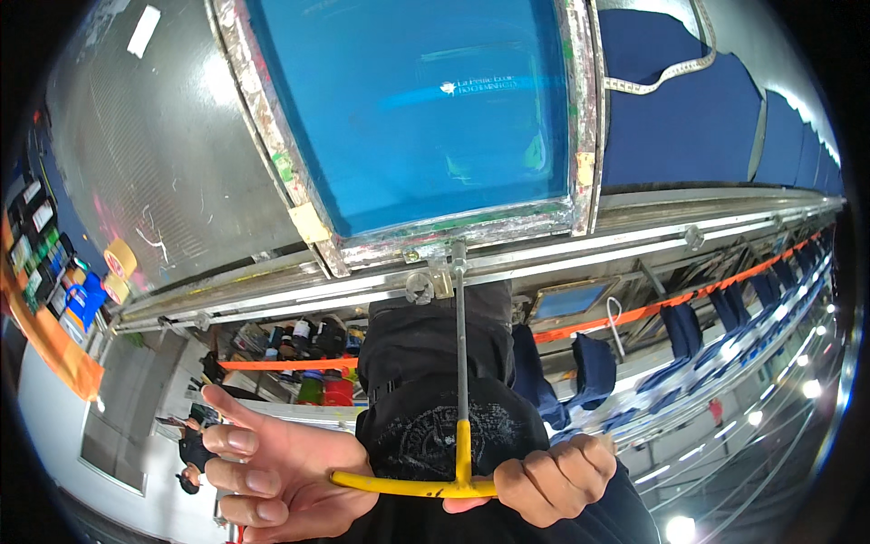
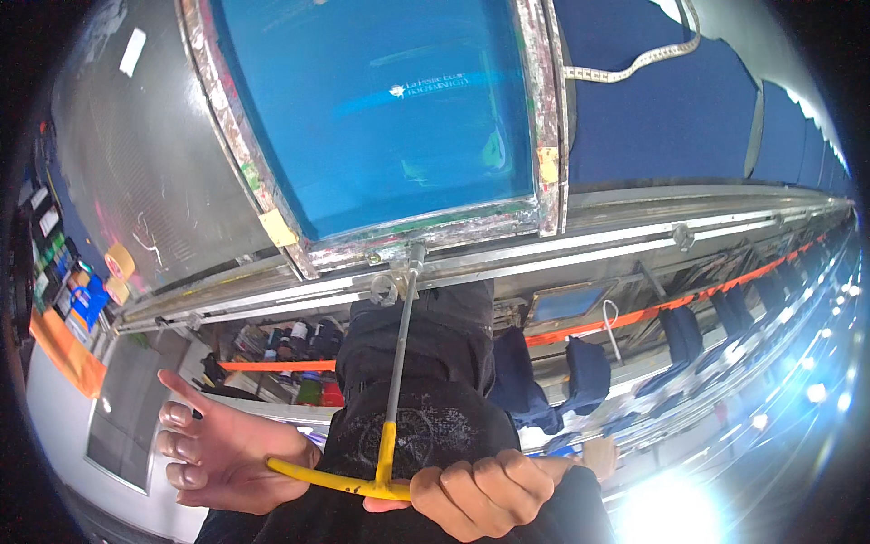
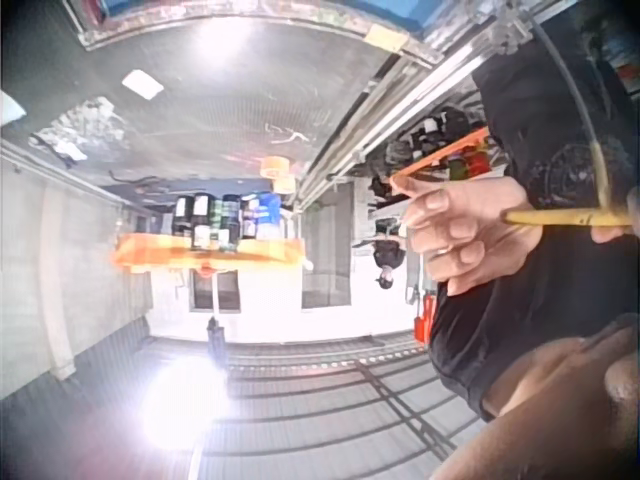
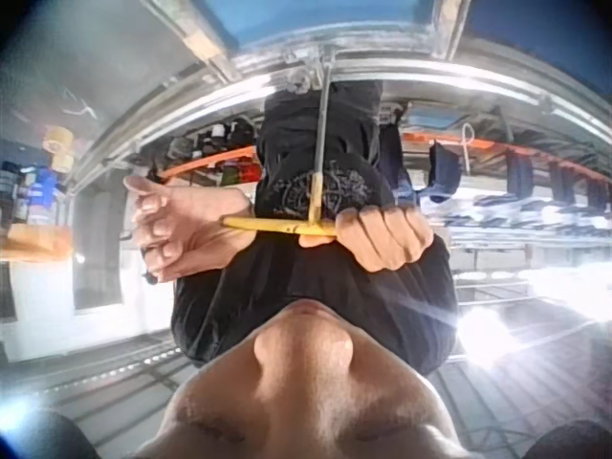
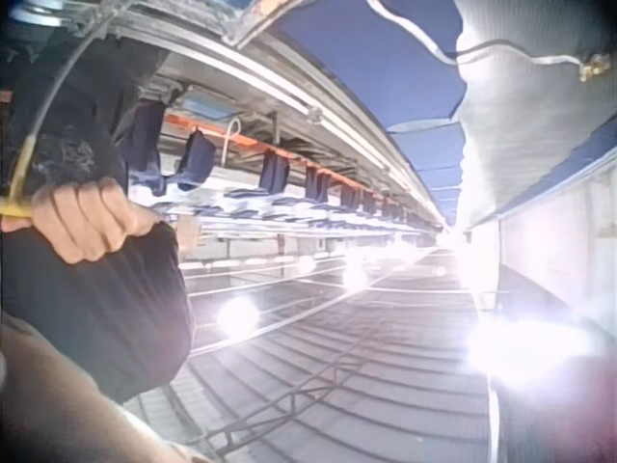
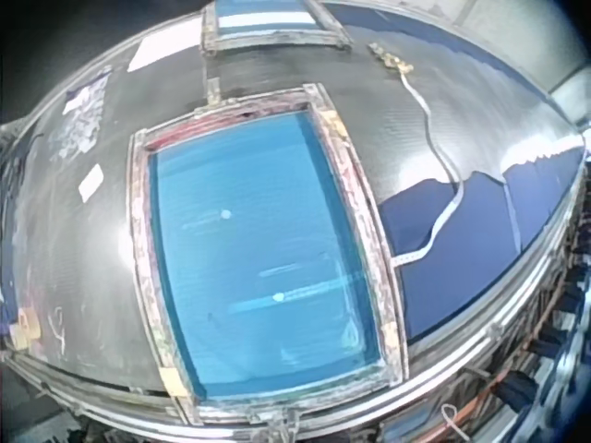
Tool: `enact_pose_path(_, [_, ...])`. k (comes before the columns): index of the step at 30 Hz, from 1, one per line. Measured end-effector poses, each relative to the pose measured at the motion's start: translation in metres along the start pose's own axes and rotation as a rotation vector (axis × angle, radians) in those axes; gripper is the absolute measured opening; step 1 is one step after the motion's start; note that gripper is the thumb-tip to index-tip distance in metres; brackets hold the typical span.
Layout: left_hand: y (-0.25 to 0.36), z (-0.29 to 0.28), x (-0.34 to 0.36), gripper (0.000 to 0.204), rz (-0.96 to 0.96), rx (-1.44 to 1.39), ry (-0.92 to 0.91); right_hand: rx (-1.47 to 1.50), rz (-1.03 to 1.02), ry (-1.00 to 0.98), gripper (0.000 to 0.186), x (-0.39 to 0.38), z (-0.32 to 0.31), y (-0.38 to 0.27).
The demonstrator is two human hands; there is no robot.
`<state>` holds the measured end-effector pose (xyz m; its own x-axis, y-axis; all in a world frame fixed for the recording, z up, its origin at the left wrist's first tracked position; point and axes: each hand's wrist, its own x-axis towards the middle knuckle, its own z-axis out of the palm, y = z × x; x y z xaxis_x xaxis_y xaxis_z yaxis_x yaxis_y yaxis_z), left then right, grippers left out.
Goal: The person positions a screen printing frame on a conveyor, measures the fabric with a tape measure, and uses a yellow T-bar tool to scrape or adjust the frame edges. The person then applies tape to the frame corners and continues handling the frame and tools.
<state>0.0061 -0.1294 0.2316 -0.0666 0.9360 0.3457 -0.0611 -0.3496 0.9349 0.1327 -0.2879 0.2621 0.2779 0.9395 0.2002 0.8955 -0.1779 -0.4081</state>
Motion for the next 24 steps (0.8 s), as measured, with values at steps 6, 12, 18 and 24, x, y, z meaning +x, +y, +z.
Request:
enact_pose_path(6, [-0.010,0.021,0.015,0.030,-0.006,-0.059,-0.117,0.013,0.125,0.037,0.078,-0.009,0.001,-0.010])
enact_pose_path(12, [-0.021,0.034,0.027,0.026,0.033,-0.126,-0.295,-0.024,0.285,0.074,0.078,-0.017,0.005,-0.025])
enact_pose_path(18, [-0.019,0.032,0.040,0.025,0.063,-0.206,-0.379,-0.096,0.330,0.292,0.078,-0.013,0.018,-0.032])
enact_pose_path(24, [-0.037,0.018,0.035,0.068,-0.102,-0.014,-0.719,-0.129,0.310,0.068,0.067,-0.011,0.008,-0.028])
